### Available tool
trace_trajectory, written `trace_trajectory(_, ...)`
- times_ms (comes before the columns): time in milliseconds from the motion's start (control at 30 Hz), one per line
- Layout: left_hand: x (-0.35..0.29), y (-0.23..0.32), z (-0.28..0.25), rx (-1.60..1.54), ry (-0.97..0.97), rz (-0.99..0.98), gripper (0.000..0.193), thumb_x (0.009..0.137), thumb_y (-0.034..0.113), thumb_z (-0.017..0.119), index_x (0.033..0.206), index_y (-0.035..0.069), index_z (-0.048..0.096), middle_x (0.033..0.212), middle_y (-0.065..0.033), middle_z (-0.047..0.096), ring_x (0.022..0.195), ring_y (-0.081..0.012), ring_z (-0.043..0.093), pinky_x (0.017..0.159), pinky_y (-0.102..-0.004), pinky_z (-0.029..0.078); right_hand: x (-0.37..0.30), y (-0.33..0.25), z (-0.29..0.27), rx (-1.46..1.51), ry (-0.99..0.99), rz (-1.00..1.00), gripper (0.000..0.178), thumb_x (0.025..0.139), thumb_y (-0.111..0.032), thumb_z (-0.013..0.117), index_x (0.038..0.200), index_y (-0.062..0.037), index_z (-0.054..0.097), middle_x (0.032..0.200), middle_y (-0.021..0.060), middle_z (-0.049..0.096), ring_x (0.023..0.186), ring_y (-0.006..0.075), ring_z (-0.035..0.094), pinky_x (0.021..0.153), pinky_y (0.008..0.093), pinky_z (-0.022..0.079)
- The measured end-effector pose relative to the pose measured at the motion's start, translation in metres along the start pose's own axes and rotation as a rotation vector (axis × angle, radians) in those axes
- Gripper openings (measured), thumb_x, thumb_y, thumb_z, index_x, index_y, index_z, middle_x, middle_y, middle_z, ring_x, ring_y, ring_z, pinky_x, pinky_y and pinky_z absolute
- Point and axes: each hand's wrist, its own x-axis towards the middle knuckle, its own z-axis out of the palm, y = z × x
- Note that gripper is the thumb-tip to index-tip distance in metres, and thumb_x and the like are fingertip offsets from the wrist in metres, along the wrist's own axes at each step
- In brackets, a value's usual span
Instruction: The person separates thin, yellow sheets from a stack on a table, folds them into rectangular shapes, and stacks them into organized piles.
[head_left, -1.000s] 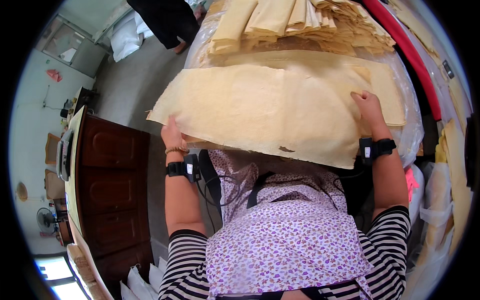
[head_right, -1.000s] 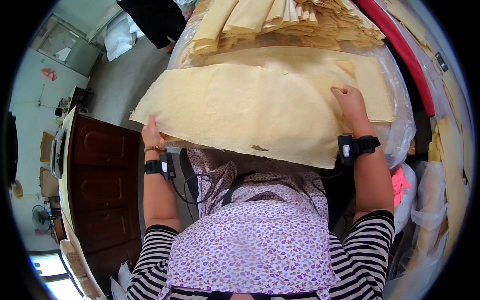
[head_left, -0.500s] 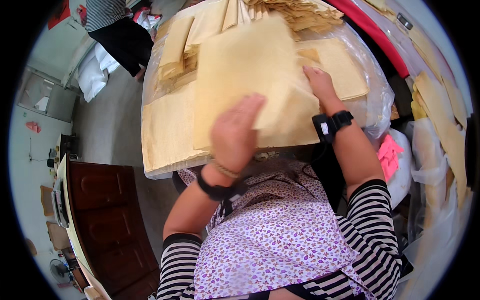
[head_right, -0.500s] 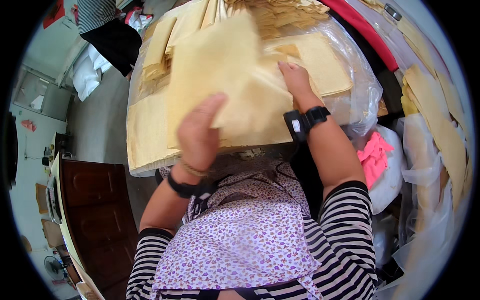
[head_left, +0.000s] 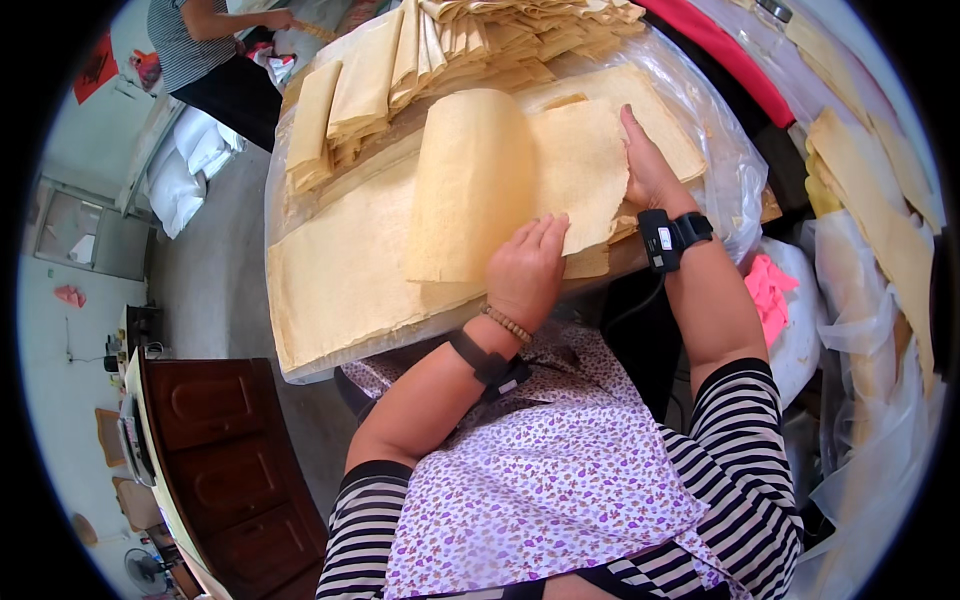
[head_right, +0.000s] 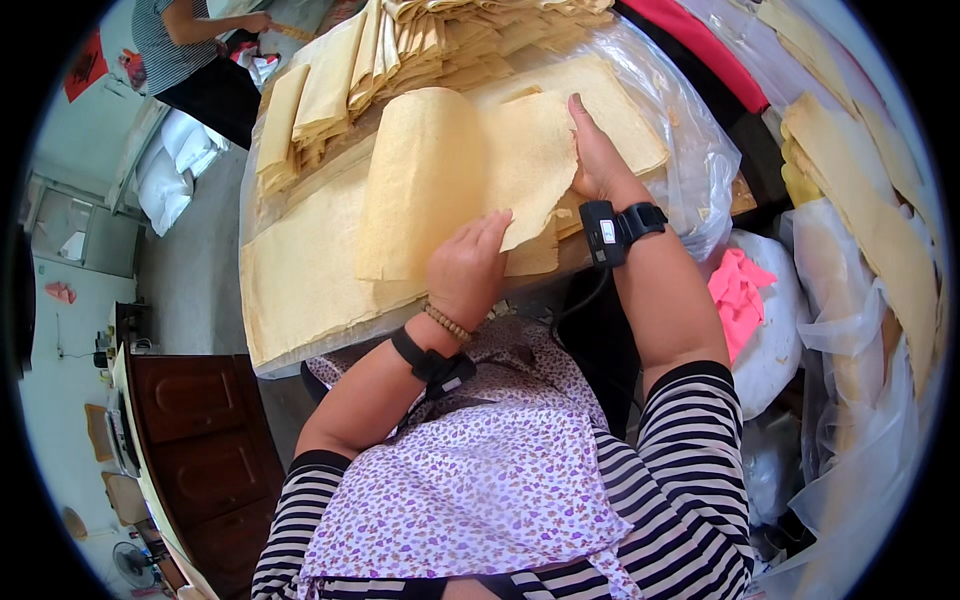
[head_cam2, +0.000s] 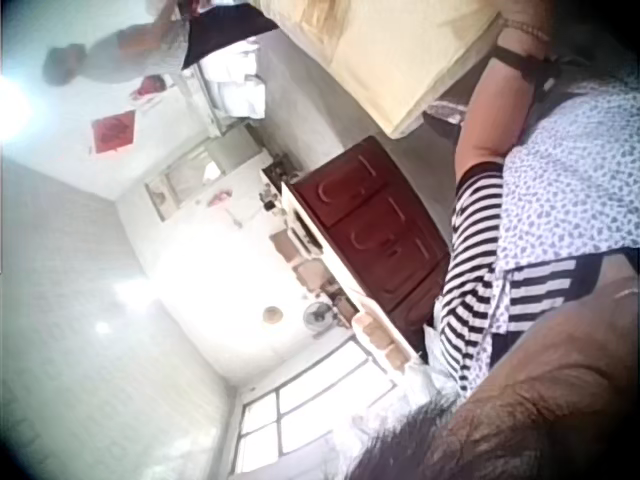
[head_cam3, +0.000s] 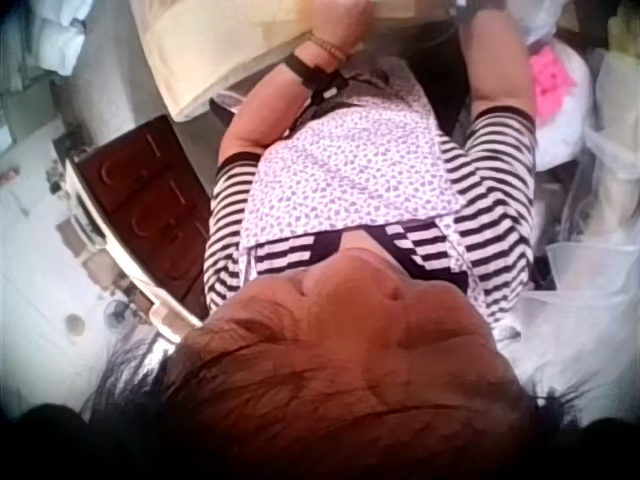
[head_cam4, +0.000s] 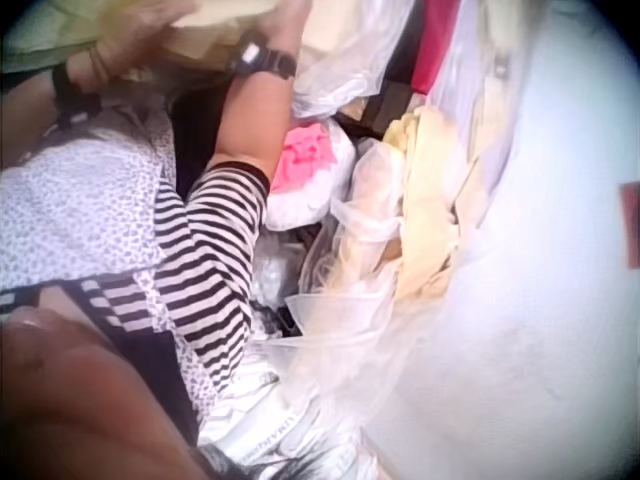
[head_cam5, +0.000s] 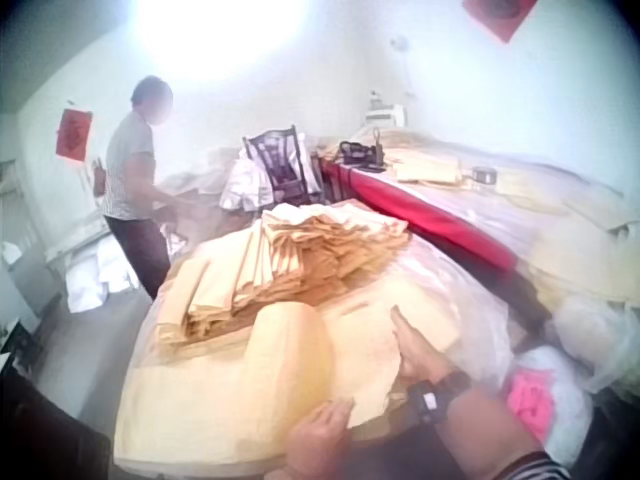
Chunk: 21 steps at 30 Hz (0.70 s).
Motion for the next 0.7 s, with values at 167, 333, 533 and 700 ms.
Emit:
trace_trajectory(167, 0.007, 0.010, -0.001, 0.005, -0.151, -0.026, 0.048, 0.080, 0.010, 0.072, 0.127, 0.007, 0.061, 0.124, -0.0132, 0.068, 0.116, -0.0287, 0.064, 0.096, -0.0392, 0.053, 0.001, 0.014, -0.022, -0.183, -0.115, 0.049, 0.047, 0.099, -0.035, 0.060, 0.129, 0.0007, 0.061, 0.117, 0.0153, 0.069, 0.102, 0.0280, 0.068, 0.089, 0.0439, 0.056)
trace_trajectory(333, 0.056, 0.002, -0.064, 0.124, -0.203, 0.116, 0.058, 0.097, 0.042, 0.062, 0.143, 0.008, 0.052, 0.150, -0.0144, 0.049, 0.142, -0.0328, 0.042, 0.116, -0.0468, 0.032, 0.010, 0.013, -0.042, -0.477, 0.072, -0.011, 0.033, 0.092, -0.013, 0.063, 0.121, 0.0032, 0.065, 0.106, 0.0155, 0.071, 0.092, 0.0263, 0.069, 0.084, 0.0407, 0.055)
trace_trajectory(533, 0.036, -0.082, -0.051, 0.399, -0.367, -0.173, 0.056, 0.097, 0.045, 0.060, 0.143, 0.014, 0.053, 0.156, -0.0129, 0.044, 0.147, -0.0345, 0.035, 0.118, -0.0486, 0.029, 0.021, 0.000, -0.056, -0.730, 0.020, -0.126, 0.032, 0.091, -0.012, 0.059, 0.120, 0.0025, 0.064, 0.105, 0.0136, 0.071, 0.092, 0.0250, 0.068, 0.086, 0.0387, 0.053)
trace_trajectory(700, 0.019, -0.077, -0.025, 0.345, -0.418, -0.225, 0.057, 0.097, 0.047, 0.058, 0.145, 0.017, 0.052, 0.158, -0.0113, 0.041, 0.149, -0.0340, 0.032, 0.120, -0.0500, 0.024, 0.012, -0.008, -0.056, -0.542, 0.018, -0.005, 0.033, 0.089, -0.012, 0.062, 0.118, 0.0017, 0.066, 0.106, 0.0127, 0.070, 0.096, 0.0246, 0.067, 0.086, 0.0394, 0.052)
